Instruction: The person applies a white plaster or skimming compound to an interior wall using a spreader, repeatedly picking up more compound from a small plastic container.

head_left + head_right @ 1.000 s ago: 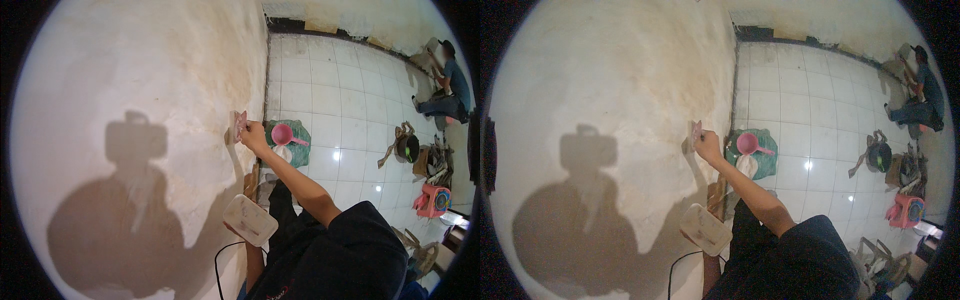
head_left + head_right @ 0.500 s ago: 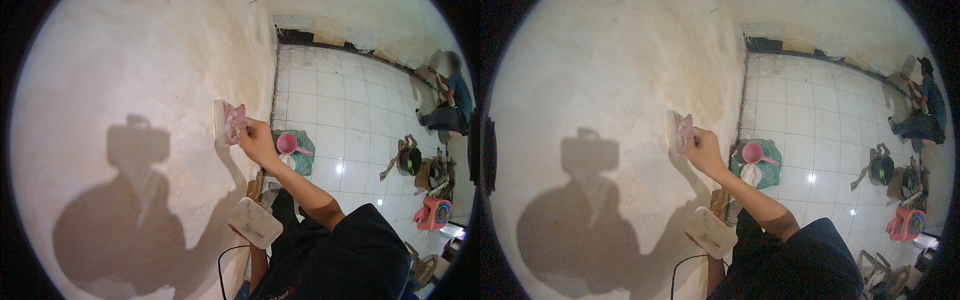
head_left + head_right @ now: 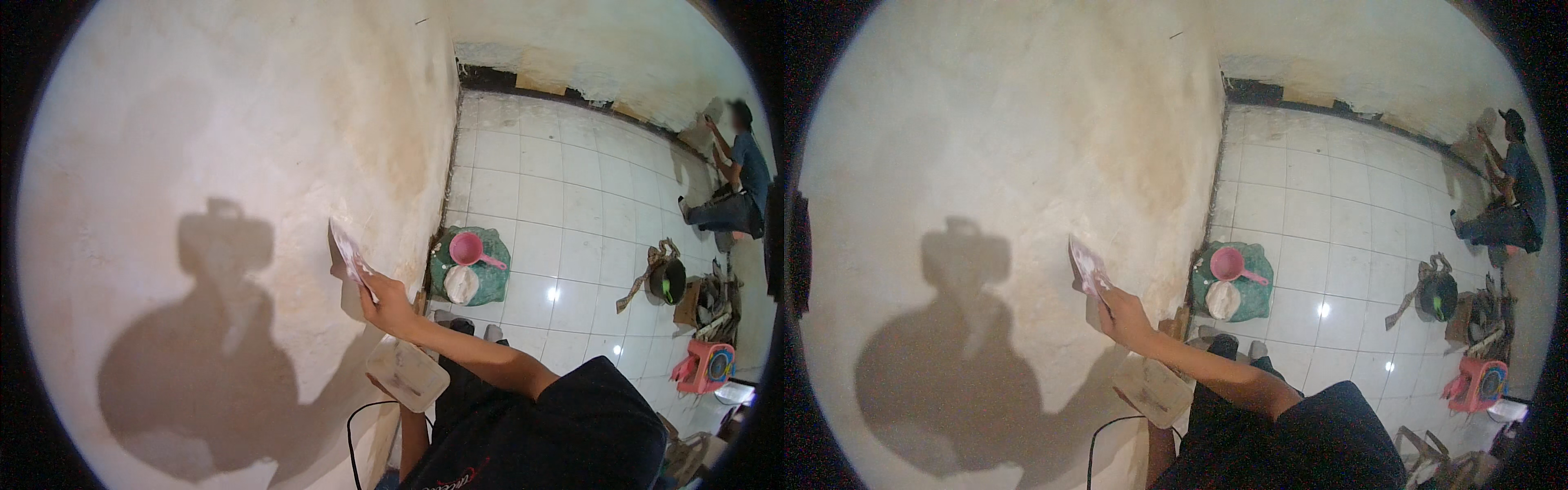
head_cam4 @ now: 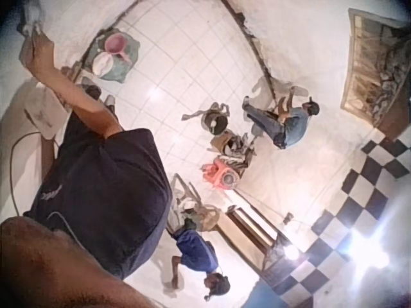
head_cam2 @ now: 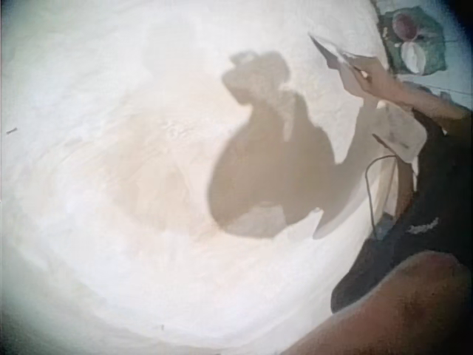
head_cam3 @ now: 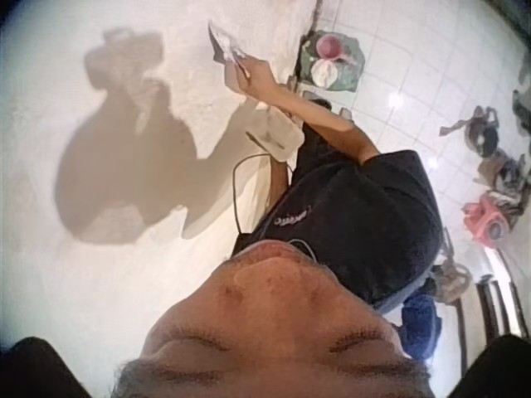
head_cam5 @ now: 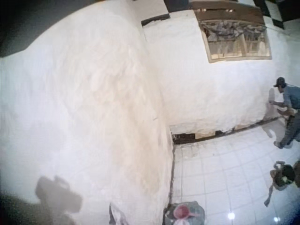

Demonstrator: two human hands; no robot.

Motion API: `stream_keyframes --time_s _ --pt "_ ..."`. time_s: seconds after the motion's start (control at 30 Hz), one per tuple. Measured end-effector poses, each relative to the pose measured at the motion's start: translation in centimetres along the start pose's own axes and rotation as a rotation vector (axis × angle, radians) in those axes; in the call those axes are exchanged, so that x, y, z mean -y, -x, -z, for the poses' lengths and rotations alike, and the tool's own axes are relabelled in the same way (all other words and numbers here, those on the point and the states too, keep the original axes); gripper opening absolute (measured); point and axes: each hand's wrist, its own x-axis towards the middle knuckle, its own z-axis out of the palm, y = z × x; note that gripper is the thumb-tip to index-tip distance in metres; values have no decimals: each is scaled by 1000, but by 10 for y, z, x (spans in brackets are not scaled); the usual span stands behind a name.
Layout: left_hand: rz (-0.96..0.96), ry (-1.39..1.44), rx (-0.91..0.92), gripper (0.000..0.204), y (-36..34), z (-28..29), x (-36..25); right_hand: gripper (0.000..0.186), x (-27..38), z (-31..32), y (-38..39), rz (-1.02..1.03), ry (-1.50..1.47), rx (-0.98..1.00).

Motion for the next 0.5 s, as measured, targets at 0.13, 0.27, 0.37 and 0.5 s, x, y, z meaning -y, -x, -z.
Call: stream_keyframes --time_s 0.13,0.27,0.37,0.5 --pt "5 -4 24 95 4 0 7 29 -20 35 -23 83 78 -282" --pt "17 -31 50 95 8 -10 11 26 -55 38 -87 -84 20 -373" --pt "-2 -40 47 96 26 -7 11 27 -43 9 -70 -78 -19 -266" --pt "-57 -27 28 96 49 5 10 27 14 -3 1 -65 -45 -97"
